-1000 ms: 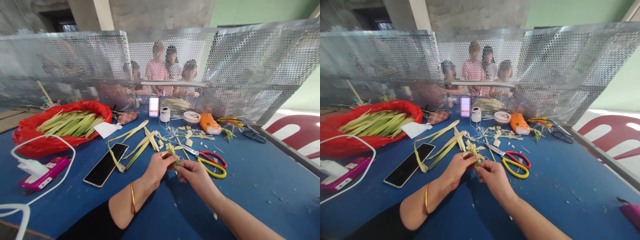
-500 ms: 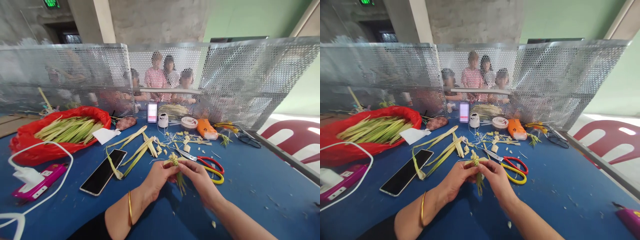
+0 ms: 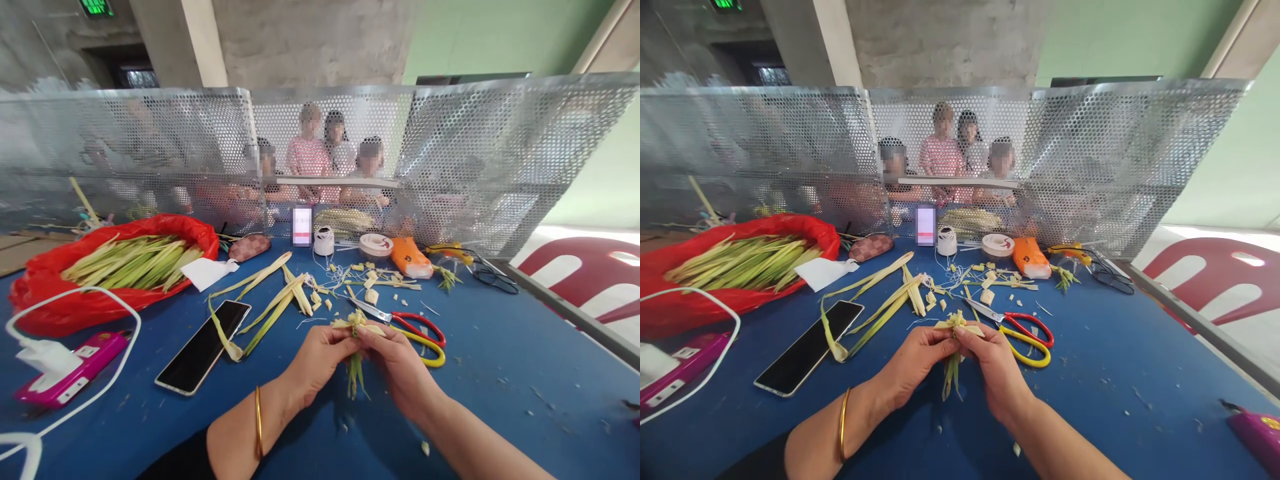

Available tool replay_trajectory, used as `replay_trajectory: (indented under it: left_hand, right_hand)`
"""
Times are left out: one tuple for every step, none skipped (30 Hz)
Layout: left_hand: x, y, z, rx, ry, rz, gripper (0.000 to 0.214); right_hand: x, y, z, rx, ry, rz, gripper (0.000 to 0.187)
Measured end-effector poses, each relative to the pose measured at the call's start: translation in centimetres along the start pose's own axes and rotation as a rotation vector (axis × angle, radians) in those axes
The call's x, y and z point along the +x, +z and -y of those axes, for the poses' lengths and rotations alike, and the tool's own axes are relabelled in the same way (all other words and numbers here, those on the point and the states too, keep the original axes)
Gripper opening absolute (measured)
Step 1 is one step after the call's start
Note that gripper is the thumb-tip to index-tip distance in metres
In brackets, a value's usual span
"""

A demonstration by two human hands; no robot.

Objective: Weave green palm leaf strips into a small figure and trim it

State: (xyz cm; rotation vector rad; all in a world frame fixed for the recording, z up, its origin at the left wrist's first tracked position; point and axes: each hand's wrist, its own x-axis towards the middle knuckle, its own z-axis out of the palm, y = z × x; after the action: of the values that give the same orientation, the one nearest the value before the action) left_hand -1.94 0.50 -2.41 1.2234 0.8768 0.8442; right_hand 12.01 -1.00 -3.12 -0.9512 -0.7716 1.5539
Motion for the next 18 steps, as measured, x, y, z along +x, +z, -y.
replay_trajectory:
  left_hand:
    - [-0.05, 0.03, 0.06, 0.019, 0.021, 0.002, 0.033]
    - [-0.09, 0.07, 0.15, 0.04, 0.046, 0.004, 0.031]
    - [-0.12, 0.1, 0.26, 0.067, 0.075, 0.003, 0.03]
    - [-0.13, 0.13, 0.39, 0.106, 0.1, -0.005, 0.028]
    - [-0.11, 0.14, 0.52, 0.155, 0.119, -0.018, 0.026]
    - [-0.08, 0.13, 0.63, 0.21, 0.13, -0.035, 0.025]
    - [-0.04, 0.11, 0.71, 0.267, 0.135, -0.056, 0.024]
    - [0.0, 0.09, 0.73, 0.321, 0.138, -0.078, 0.025]
    - [0.02, 0.06, 0.7, 0.368, 0.141, -0.097, 0.025]
    - [0.0, 0.06, 0.63, 0.407, 0.151, -0.111, 0.026]
    - [-0.05, 0.08, 0.53, 0.44, 0.166, -0.125, 0.027]
    - [-0.13, 0.13, 0.42, 0.47, 0.181, -0.141, 0.027]
    - [-0.24, 0.2, 0.32, 0.5, 0.197, -0.159, 0.026]
    - [-0.35, 0.29, 0.25, 0.53, 0.215, -0.181, 0.026]
    - [-0.46, 0.38, 0.2, 0.561, 0.234, -0.201, 0.025]
    - [-0.54, 0.46, 0.17, 0.592, 0.254, -0.218, 0.025]
    - [-0.59, 0.51, 0.16, 0.615, 0.271, -0.229, 0.025]
    - [-0.6, 0.54, 0.15, 0.627, 0.283, -0.234, 0.025]
  right_hand:
    - [0.0, 0.03, -0.07, -0.016, -0.021, -0.025, 0.023]
    - [0.0, 0.07, -0.16, -0.032, -0.04, -0.051, 0.024]
    - [0.01, 0.12, -0.25, -0.044, -0.056, -0.073, 0.024]
    - [0.02, 0.16, -0.34, -0.05, -0.065, -0.09, 0.025]
    - [0.03, 0.21, -0.43, -0.048, -0.069, -0.1, 0.026]
    - [0.05, 0.24, -0.51, -0.043, -0.065, -0.105, 0.026]
    - [0.07, 0.27, -0.6, -0.038, -0.056, -0.104, 0.027]
    - [0.08, 0.29, -0.67, -0.038, -0.046, -0.099, 0.028]
    - [0.08, 0.3, -0.75, -0.042, -0.037, -0.091, 0.028]
    - [0.07, 0.31, -0.81, -0.047, -0.03, -0.082, 0.029]
    - [0.04, 0.32, -0.86, -0.047, -0.027, -0.074, 0.029]
    - [0.01, 0.34, -0.89, -0.044, -0.03, -0.073, 0.029]
    - [-0.03, 0.35, -0.91, -0.039, -0.037, -0.079, 0.029]
    - [-0.07, 0.36, -0.92, -0.032, -0.043, -0.088, 0.029]
    - [-0.09, 0.37, -0.92, -0.029, -0.049, -0.098, 0.029]
    - [-0.08, 0.35, -0.92, -0.031, -0.053, -0.106, 0.029]
    - [-0.06, 0.32, -0.91, -0.037, -0.052, -0.105, 0.03]
    - [-0.02, 0.27, -0.91, -0.042, -0.047, -0.1, 0.03]
